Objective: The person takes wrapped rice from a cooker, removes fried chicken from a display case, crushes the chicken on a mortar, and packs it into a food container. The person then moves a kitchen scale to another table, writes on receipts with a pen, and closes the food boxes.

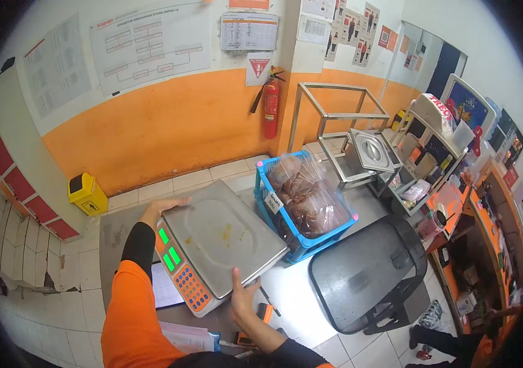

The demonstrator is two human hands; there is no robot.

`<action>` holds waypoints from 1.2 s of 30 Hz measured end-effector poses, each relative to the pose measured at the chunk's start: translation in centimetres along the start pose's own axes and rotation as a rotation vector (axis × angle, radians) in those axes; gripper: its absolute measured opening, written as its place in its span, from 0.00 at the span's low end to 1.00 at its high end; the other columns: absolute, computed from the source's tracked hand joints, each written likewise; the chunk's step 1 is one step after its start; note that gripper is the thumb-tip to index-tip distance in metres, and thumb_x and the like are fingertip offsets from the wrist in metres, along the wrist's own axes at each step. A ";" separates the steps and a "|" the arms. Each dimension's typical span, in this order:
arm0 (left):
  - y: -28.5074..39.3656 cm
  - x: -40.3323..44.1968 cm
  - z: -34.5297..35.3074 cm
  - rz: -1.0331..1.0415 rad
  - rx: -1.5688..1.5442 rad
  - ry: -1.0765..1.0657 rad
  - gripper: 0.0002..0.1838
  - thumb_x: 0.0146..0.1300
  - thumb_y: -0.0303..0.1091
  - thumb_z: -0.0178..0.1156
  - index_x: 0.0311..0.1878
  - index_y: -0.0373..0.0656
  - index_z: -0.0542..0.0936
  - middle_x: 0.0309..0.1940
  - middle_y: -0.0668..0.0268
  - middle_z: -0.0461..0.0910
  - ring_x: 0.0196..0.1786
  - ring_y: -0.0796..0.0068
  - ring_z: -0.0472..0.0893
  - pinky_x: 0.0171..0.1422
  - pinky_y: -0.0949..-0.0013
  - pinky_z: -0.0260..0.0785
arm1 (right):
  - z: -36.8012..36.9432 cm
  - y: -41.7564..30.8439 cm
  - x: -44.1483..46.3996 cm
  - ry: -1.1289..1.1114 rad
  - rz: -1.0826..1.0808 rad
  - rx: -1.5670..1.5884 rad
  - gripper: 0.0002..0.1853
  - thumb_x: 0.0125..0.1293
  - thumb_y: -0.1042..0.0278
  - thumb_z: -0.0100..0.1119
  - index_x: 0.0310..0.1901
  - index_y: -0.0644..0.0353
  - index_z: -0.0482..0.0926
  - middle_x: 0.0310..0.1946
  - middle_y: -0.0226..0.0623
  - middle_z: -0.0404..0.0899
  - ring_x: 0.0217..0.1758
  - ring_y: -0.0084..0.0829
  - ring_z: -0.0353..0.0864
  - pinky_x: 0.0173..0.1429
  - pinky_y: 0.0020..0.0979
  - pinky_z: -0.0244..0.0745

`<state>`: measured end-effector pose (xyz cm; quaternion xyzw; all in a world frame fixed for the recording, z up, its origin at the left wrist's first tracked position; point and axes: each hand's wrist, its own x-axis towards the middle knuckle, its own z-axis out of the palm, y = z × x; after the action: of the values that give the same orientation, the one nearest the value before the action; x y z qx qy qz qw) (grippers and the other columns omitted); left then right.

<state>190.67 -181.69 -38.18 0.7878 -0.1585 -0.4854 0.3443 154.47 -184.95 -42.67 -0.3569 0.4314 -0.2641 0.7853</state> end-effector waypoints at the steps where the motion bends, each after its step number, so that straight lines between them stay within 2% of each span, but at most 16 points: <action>1: 0.3 0.1 -0.2 -0.016 0.012 -0.016 0.46 0.39 0.76 0.64 0.52 0.46 0.81 0.52 0.57 0.79 0.55 0.62 0.76 0.61 0.60 0.65 | 0.1 0.1 0.3 -0.003 -0.004 0.005 0.55 0.62 0.46 0.63 0.72 0.52 0.28 0.70 0.51 0.47 0.71 0.46 0.53 0.69 0.55 0.56; 3: 0.6 0.4 -0.6 -0.056 0.032 -0.050 0.50 0.40 0.78 0.62 0.58 0.44 0.77 0.58 0.55 0.75 0.61 0.60 0.72 0.65 0.60 0.61 | 0.3 0.3 0.5 -0.008 -0.002 0.009 0.53 0.62 0.47 0.62 0.71 0.50 0.29 0.70 0.50 0.47 0.71 0.47 0.54 0.68 0.56 0.58; 6: 0.3 1.2 -0.7 -0.062 0.076 0.057 0.52 0.42 0.78 0.60 0.61 0.43 0.75 0.60 0.55 0.73 0.62 0.62 0.70 0.67 0.61 0.58 | 0.5 -0.3 0.4 0.004 0.058 -0.030 0.54 0.62 0.46 0.62 0.71 0.49 0.28 0.70 0.50 0.45 0.71 0.48 0.53 0.68 0.57 0.57; 12: -0.7 2.4 -1.1 0.091 -0.037 0.006 0.51 0.48 0.78 0.55 0.64 0.43 0.72 0.63 0.57 0.71 0.65 0.59 0.68 0.70 0.58 0.54 | -0.1 0.5 1.3 0.002 0.052 -0.089 0.57 0.60 0.43 0.63 0.71 0.50 0.25 0.71 0.51 0.42 0.73 0.50 0.49 0.68 0.62 0.53; 14: 0.7 0.1 -0.3 0.142 0.090 0.156 0.50 0.50 0.76 0.54 0.65 0.43 0.71 0.64 0.57 0.69 0.66 0.60 0.67 0.71 0.60 0.53 | 0.2 -0.1 1.4 0.021 0.079 -0.144 0.59 0.59 0.43 0.64 0.71 0.51 0.24 0.71 0.52 0.42 0.73 0.51 0.48 0.68 0.63 0.51; 15: 1.2 -1.0 0.2 0.164 0.154 0.230 0.49 0.52 0.75 0.54 0.65 0.43 0.70 0.65 0.57 0.69 0.67 0.60 0.67 0.71 0.60 0.52 | 0.3 -0.4 1.3 0.024 0.071 -0.145 0.61 0.58 0.44 0.66 0.71 0.56 0.23 0.71 0.52 0.44 0.73 0.48 0.48 0.69 0.59 0.52; 18: -1.5 3.3 -1.7 0.258 0.042 0.257 0.46 0.51 0.75 0.55 0.62 0.45 0.74 0.64 0.53 0.70 0.68 0.57 0.64 0.70 0.59 0.54 | 0.4 0.4 2.1 0.032 0.033 -0.140 0.61 0.57 0.45 0.67 0.71 0.59 0.25 0.70 0.52 0.47 0.72 0.46 0.50 0.70 0.53 0.54; 19: -1.2 2.4 -1.2 0.268 0.107 0.259 0.45 0.52 0.74 0.55 0.62 0.45 0.75 0.63 0.53 0.70 0.68 0.57 0.65 0.69 0.59 0.55 | 0.4 -0.3 1.4 0.008 0.032 -0.116 0.60 0.57 0.47 0.68 0.70 0.62 0.28 0.69 0.52 0.49 0.71 0.43 0.52 0.70 0.49 0.56; 22: -0.7 0.3 0.1 0.286 0.236 0.274 0.43 0.54 0.72 0.54 0.61 0.43 0.76 0.63 0.52 0.71 0.67 0.57 0.66 0.69 0.60 0.56 | 0.6 0.8 1.8 0.044 0.129 -0.156 0.60 0.56 0.46 0.69 0.71 0.59 0.29 0.69 0.52 0.48 0.71 0.45 0.52 0.69 0.54 0.56; 23: -0.6 0.1 0.4 0.285 0.235 0.289 0.42 0.56 0.71 0.53 0.60 0.41 0.76 0.63 0.53 0.70 0.67 0.59 0.66 0.70 0.61 0.55 | 2.1 -2.1 -0.2 0.086 0.278 -0.165 0.61 0.55 0.45 0.69 0.71 0.55 0.27 0.70 0.51 0.48 0.71 0.47 0.52 0.65 0.60 0.57; 26: -0.4 -0.2 0.2 0.277 0.253 0.323 0.43 0.54 0.71 0.56 0.58 0.41 0.77 0.61 0.52 0.72 0.64 0.57 0.69 0.67 0.61 0.58 | 2.9 0.4 0.4 0.122 0.145 -0.164 0.62 0.54 0.45 0.70 0.71 0.51 0.26 0.70 0.49 0.47 0.72 0.50 0.51 0.63 0.65 0.58; 27: -0.5 -0.1 0.2 0.272 0.257 0.329 0.43 0.52 0.72 0.57 0.58 0.42 0.78 0.59 0.51 0.74 0.62 0.56 0.71 0.66 0.60 0.60 | 2.6 0.9 0.5 0.142 0.223 -0.179 0.59 0.56 0.47 0.69 0.71 0.55 0.29 0.69 0.49 0.50 0.71 0.47 0.54 0.64 0.62 0.58; 30: 0.2 -1.1 0.9 0.264 0.244 0.353 0.42 0.52 0.72 0.57 0.56 0.43 0.80 0.58 0.52 0.75 0.62 0.57 0.72 0.65 0.60 0.60 | 0.7 4.4 2.9 0.098 0.033 -0.125 0.55 0.57 0.49 0.68 0.71 0.58 0.34 0.68 0.48 0.54 0.70 0.44 0.58 0.65 0.60 0.59; 32: 0.0 -0.4 0.7 0.282 0.271 0.366 0.40 0.54 0.70 0.56 0.55 0.42 0.80 0.57 0.53 0.76 0.62 0.59 0.72 0.64 0.60 0.61 | 0.6 3.4 2.4 0.032 0.089 -0.100 0.65 0.51 0.41 0.69 0.71 0.61 0.27 0.71 0.54 0.45 0.72 0.50 0.51 0.68 0.59 0.54; 34: -0.7 0.3 0.5 0.305 0.274 0.406 0.38 0.57 0.69 0.55 0.54 0.41 0.80 0.56 0.53 0.77 0.60 0.61 0.73 0.63 0.61 0.63 | 0.8 1.8 1.6 -0.049 0.149 -0.090 0.70 0.48 0.36 0.70 0.71 0.64 0.24 0.72 0.56 0.40 0.73 0.53 0.49 0.69 0.58 0.53; 36: -1.3 1.0 0.3 0.341 0.241 0.456 0.37 0.59 0.66 0.53 0.52 0.39 0.81 0.53 0.54 0.79 0.57 0.63 0.75 0.61 0.63 0.64 | -0.1 0.6 0.8 -0.130 0.202 -0.107 0.70 0.47 0.35 0.70 0.71 0.64 0.25 0.72 0.56 0.41 0.72 0.53 0.52 0.68 0.59 0.55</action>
<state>190.81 -181.47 -39.81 0.8736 -0.2634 -0.2093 0.3517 154.87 -185.18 -43.55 -0.3691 0.4270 -0.1367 0.8141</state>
